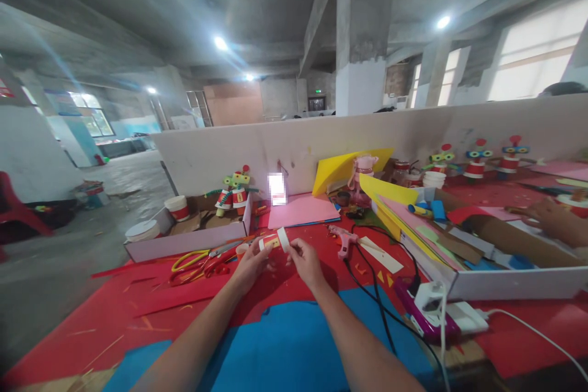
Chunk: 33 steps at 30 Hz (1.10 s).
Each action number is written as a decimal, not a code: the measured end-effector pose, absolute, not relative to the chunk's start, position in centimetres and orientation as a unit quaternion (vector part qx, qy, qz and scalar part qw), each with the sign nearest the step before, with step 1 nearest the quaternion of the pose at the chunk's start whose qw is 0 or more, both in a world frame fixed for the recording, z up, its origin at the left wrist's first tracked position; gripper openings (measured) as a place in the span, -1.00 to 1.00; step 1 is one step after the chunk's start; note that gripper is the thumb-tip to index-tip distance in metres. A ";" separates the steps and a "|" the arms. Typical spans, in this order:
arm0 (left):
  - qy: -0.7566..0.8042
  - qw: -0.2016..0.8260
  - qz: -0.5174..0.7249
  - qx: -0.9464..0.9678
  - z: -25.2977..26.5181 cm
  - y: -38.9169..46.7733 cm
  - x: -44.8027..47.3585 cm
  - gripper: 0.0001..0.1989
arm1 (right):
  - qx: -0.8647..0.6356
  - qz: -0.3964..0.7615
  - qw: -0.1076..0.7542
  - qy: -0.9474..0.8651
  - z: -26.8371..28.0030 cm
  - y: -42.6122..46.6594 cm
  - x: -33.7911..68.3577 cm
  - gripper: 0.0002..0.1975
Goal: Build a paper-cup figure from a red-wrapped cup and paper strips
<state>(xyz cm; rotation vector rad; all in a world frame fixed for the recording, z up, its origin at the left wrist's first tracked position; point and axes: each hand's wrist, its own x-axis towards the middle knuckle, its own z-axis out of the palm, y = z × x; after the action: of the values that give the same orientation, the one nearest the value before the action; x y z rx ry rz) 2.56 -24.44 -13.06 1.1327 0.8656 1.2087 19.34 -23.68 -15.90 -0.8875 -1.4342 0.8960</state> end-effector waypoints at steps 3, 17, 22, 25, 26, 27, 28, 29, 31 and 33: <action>0.354 0.595 0.522 0.497 -13.0 -24.4 2.5 -0.41 | -0.384 0.393 0.572 -0.609 -16.0 -23.6 19.4 -0.64; 0.355 0.563 0.508 0.547 -13.2 -23.9 2.6 -0.44 | -0.383 0.355 0.629 -0.576 -14.2 -23.7 21.1 -0.66; 0.394 0.371 0.445 0.714 -13.1 -24.4 2.6 -0.44 | -0.461 0.232 0.745 -0.423 -14.1 -22.5 23.8 -0.64; 0.382 0.220 0.326 0.836 -13.0 -25.0 4.1 -0.42 | -0.478 0.200 0.744 -0.421 -14.1 -22.5 24.2 -0.63; 0.370 0.173 0.271 0.872 -13.0 -25.2 4.8 -0.40 | -0.479 0.199 0.738 -0.431 -14.0 -22.7 24.0 -0.63; 0.354 0.140 0.217 0.899 -13.1 -25.4 5.6 -0.37 | -0.478 0.202 0.732 -0.442 -13.9 -22.9 23.8 -0.62; 0.343 0.117 0.169 0.917 -13.2 -25.7 6.4 -0.35 | -0.474 0.207 0.726 -0.453 -13.8 -23.1 23.5 -0.62; 0.340 0.101 0.128 0.926 -13.4 -26.0 7.0 -0.33 | -0.470 0.214 0.721 -0.463 -13.8 -23.4 23.2 -0.61; 0.363 0.086 0.072 0.925 -13.6 -26.9 7.7 -0.29 | -0.462 0.228 0.711 -0.478 -13.6 -23.7 22.7 -0.60; 0.400 0.081 0.045 0.912 -13.7 -28.2 7.4 -0.23 | -0.459 0.240 0.703 -0.487 -13.7 -23.8 22.5 -0.58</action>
<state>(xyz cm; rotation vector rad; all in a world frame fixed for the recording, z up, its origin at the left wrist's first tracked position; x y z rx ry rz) 7.35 -28.21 -13.72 2.7265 1.1945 0.1350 22.50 -23.85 -13.67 -1.0210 -1.0845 0.5350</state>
